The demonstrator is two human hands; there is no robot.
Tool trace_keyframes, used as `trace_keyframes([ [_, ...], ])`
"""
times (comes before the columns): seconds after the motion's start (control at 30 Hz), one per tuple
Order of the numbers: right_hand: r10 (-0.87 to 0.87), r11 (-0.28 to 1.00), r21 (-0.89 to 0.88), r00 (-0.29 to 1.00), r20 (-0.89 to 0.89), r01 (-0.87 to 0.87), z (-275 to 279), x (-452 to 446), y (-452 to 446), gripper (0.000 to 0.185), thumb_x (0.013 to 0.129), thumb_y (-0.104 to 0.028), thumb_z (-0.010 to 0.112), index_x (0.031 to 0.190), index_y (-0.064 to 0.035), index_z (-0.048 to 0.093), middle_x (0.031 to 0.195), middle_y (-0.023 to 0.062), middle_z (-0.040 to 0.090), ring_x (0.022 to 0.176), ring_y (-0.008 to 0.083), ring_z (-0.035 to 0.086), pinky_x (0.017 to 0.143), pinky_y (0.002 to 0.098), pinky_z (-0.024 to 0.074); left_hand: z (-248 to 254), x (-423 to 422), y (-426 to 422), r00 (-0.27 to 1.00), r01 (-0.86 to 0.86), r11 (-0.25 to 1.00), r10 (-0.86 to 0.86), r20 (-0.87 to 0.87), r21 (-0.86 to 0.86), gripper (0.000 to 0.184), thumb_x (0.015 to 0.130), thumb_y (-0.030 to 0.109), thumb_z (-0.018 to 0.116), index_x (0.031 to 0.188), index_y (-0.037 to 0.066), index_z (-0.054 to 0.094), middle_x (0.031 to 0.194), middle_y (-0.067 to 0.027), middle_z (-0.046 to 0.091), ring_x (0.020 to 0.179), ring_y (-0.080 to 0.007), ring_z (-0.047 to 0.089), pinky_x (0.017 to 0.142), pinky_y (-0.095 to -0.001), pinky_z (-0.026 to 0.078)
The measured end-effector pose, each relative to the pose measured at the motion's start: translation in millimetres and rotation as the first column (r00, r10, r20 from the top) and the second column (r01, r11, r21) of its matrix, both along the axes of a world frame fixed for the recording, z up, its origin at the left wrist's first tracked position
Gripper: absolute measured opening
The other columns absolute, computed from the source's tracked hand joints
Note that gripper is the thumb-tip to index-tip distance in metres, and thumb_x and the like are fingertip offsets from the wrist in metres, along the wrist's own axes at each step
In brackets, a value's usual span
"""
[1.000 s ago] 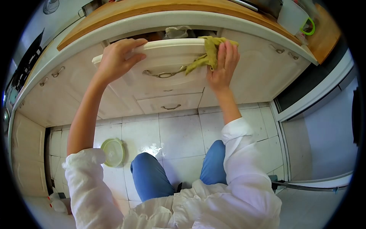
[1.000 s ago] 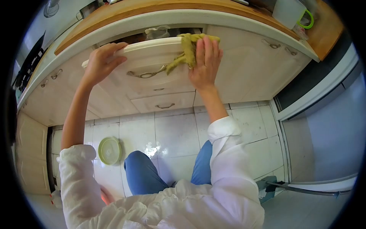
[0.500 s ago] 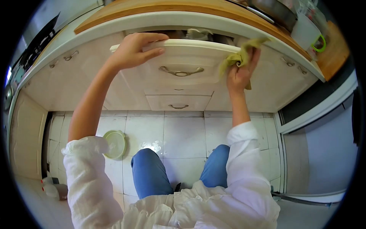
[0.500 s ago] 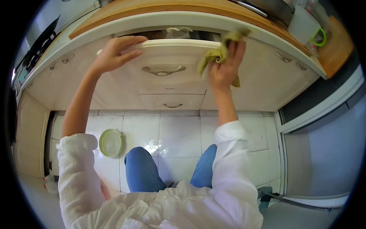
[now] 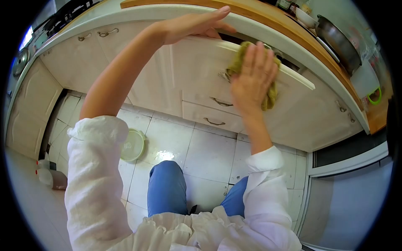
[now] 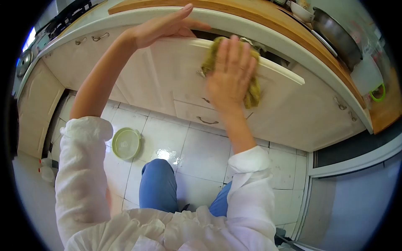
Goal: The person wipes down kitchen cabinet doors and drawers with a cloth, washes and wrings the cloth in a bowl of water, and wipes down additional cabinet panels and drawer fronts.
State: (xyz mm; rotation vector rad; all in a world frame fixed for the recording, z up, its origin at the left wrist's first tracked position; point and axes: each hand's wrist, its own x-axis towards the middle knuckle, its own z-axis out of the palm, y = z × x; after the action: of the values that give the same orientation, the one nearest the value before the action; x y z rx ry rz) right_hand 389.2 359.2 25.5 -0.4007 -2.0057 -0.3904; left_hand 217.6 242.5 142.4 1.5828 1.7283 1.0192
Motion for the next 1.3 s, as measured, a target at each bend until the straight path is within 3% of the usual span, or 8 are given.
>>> trace_keyframes([
  [0.23,0.159,0.986,0.033,0.984,0.077,-0.162,-4.4,-72.8,-42.2,0.086,0.072,-0.026,0.069,0.143,-0.0041,0.025,0.148,0.0168,0.023,0.137,0.037,0.019,0.11,0.0531,0.0172,1.7,-3.0,7.1,0.999,0.027,0.997,-0.025,-0.038,0.079,0.09,0.082,0.078,0.024,0.131,0.008,0.053,0.134,-0.0157,0.046,0.121,-0.0228,0.042,0.107,-0.0329,0.024],
  [0.53,0.222,0.967,0.107,0.97,0.103,-0.233,-52.2,-110.4,-75.5,0.066,0.08,-0.027,0.06,0.135,0.0006,0.038,0.145,0.0142,0.031,0.13,0.0311,0.031,0.108,0.0488,0.0222,7.7,-2.0,2.5,0.994,0.068,0.996,-0.062,0.093,-0.063,0.077,0.085,0.072,0.035,0.117,0.008,0.064,0.116,-0.018,0.059,0.109,-0.0211,0.051,0.099,-0.0281,0.034],
  [0.6,0.19,0.916,0.206,0.825,0.533,-0.344,-85.0,-107.0,-68.4,0.052,0.081,-0.017,0.053,0.13,0.0009,0.046,0.141,0.0112,0.037,0.125,0.0244,0.037,0.109,0.0405,0.0234,5.7,-0.3,3.7,0.987,0.059,0.997,-0.049,0.154,-0.059,0.072,0.085,0.069,0.041,0.113,0.008,0.066,0.112,-0.018,0.061,0.104,-0.0207,0.056,0.095,-0.0285,0.039],
  [0.73,0.421,0.881,-0.05,0.729,0.539,-0.471,-149.2,-92.9,-37.5,0.049,0.079,-0.01,0.048,0.126,0.0012,0.049,0.124,0.0071,0.052,0.122,0.0205,0.041,0.109,0.0346,0.0252,-0.9,-1.0,-0.5,0.999,0.028,0.998,-0.026,-0.033,0.063,0.068,0.084,0.067,0.045,0.112,0.008,0.067,0.112,-0.0177,0.061,0.104,-0.0206,0.056,0.094,-0.0286,0.039],
  [0.87,0.276,0.881,0.156,0.755,0.595,-0.446,-157.0,-30.2,25.5,0.043,0.078,-0.01,0.049,0.12,-0.0056,0.055,0.118,0.005,0.055,0.121,0.0195,0.043,0.109,0.0367,0.0271,-3.6,-0.3,0.3,0.994,0.055,0.996,-0.047,-0.102,0.071,0.057,0.093,0.054,0.043,0.112,0.005,0.065,0.108,-0.0105,0.064,0.1,-0.0149,0.057,0.093,-0.0253,0.039],
  [0.93,0.38,0.868,0.019,0.687,0.62,-0.497,-147.5,13.5,58.1,0.037,0.08,-0.01,0.049,0.115,-0.0094,0.059,0.118,0.0066,0.056,0.123,0.0235,0.042,0.109,0.0396,0.0299,-5.0,-1.0,3.8,0.986,0.1,0.989,-0.083,-0.146,0.112,0.056,0.093,0.053,0.044,0.112,0.005,0.066,0.106,-0.0093,0.064,0.099,-0.0146,0.057,0.093,-0.0254,0.039],
  [1.17,0.146,0.951,0.216,0.94,0.309,-0.219,-103.0,87.6,77.0,0.021,0.075,-0.017,0.058,0.094,-0.0127,0.067,0.101,0.0046,0.062,0.109,0.026,0.053,0.102,0.0456,0.0353,-6.5,3.7,1.8,0.987,0.063,0.988,-0.041,-0.156,0.143,0.055,0.086,0.057,0.054,0.105,0.008,0.069,0.109,-0.0076,0.063,0.103,-0.0169,0.055,0.093,-0.0282,0.04],
  [1.3,0.18,0.961,0.131,0.908,0.378,-0.245,-124.5,57.2,43.3,0.019,0.075,-0.017,0.058,0.09,-0.0123,0.068,0.099,0.0053,0.062,0.107,0.0287,0.053,0.098,0.0461,0.0366,-8.9,2.9,1.9,0.986,0.097,0.981,-0.072,-0.149,0.168,0.054,0.084,0.058,0.057,0.102,0.009,0.069,0.105,-0.0078,0.064,0.1,-0.017,0.056,0.091,-0.0291,0.04],
])
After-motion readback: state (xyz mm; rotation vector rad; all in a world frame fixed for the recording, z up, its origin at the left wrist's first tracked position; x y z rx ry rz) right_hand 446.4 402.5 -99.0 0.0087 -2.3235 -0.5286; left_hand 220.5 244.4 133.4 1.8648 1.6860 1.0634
